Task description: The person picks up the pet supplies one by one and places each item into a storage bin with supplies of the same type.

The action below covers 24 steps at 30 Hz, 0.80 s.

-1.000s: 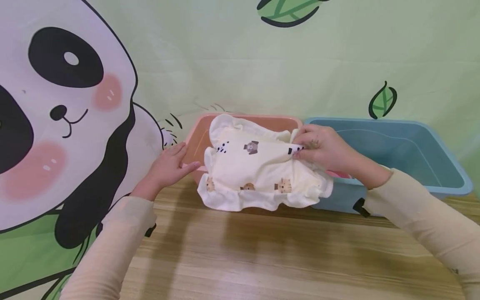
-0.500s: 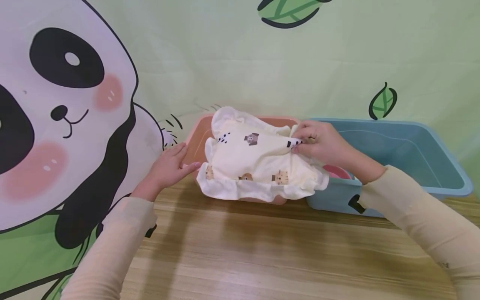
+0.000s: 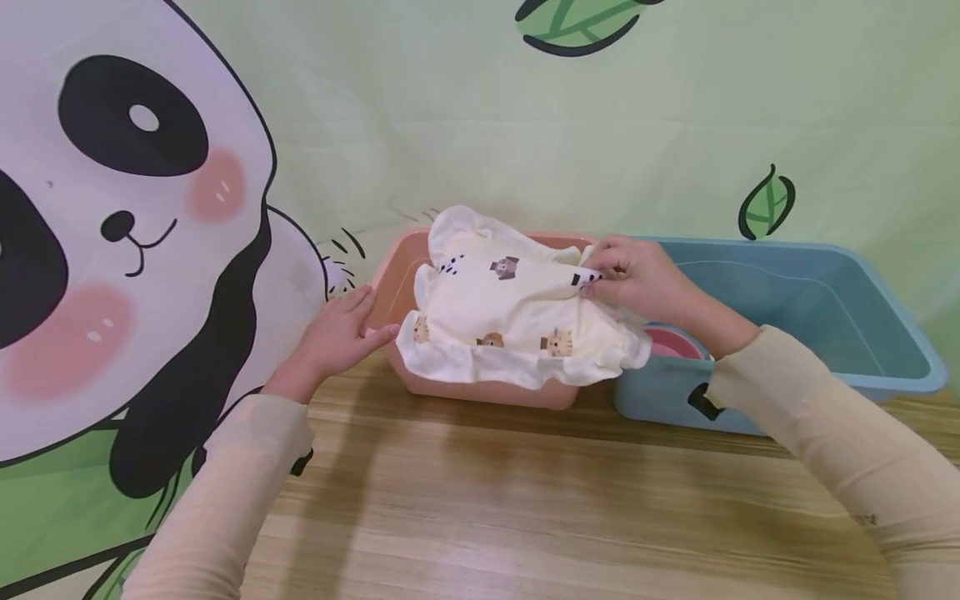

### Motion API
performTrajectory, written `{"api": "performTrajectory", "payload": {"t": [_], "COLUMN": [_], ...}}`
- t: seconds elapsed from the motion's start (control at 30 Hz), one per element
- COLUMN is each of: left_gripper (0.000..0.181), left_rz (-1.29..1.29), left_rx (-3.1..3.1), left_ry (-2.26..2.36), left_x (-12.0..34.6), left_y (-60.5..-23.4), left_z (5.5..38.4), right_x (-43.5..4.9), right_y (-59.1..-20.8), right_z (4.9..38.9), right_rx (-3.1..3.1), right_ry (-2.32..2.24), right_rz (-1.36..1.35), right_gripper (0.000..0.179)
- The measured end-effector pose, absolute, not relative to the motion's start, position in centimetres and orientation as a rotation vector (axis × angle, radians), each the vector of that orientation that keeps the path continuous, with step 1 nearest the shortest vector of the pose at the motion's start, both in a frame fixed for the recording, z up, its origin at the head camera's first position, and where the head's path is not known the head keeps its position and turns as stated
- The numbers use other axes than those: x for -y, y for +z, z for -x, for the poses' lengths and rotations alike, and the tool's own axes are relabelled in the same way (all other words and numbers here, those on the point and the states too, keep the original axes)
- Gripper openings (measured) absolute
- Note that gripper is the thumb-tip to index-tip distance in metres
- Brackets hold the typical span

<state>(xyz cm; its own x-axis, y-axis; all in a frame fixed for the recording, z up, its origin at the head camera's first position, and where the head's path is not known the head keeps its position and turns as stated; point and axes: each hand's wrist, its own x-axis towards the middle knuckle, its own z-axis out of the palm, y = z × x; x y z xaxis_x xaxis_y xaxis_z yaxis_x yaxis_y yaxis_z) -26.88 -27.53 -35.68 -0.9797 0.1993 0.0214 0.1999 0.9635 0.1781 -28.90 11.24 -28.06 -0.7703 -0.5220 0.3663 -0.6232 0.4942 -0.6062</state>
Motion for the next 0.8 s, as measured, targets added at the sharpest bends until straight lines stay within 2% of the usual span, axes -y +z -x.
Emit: {"api": "performTrajectory", "payload": {"t": [0.8], "left_gripper": [0.088], "left_rz": [0.355], "left_rx": [3.088], "left_ry": [-0.276], "left_x": [27.7], "left_y": [-35.7], "left_z": [27.0], "right_x": [-10.5], "right_y": [-28.3], "right_z": [30.8], "right_rx": [2.76], "right_ry": [1.122], "right_rz": [-0.818], "right_gripper": [0.011]}}
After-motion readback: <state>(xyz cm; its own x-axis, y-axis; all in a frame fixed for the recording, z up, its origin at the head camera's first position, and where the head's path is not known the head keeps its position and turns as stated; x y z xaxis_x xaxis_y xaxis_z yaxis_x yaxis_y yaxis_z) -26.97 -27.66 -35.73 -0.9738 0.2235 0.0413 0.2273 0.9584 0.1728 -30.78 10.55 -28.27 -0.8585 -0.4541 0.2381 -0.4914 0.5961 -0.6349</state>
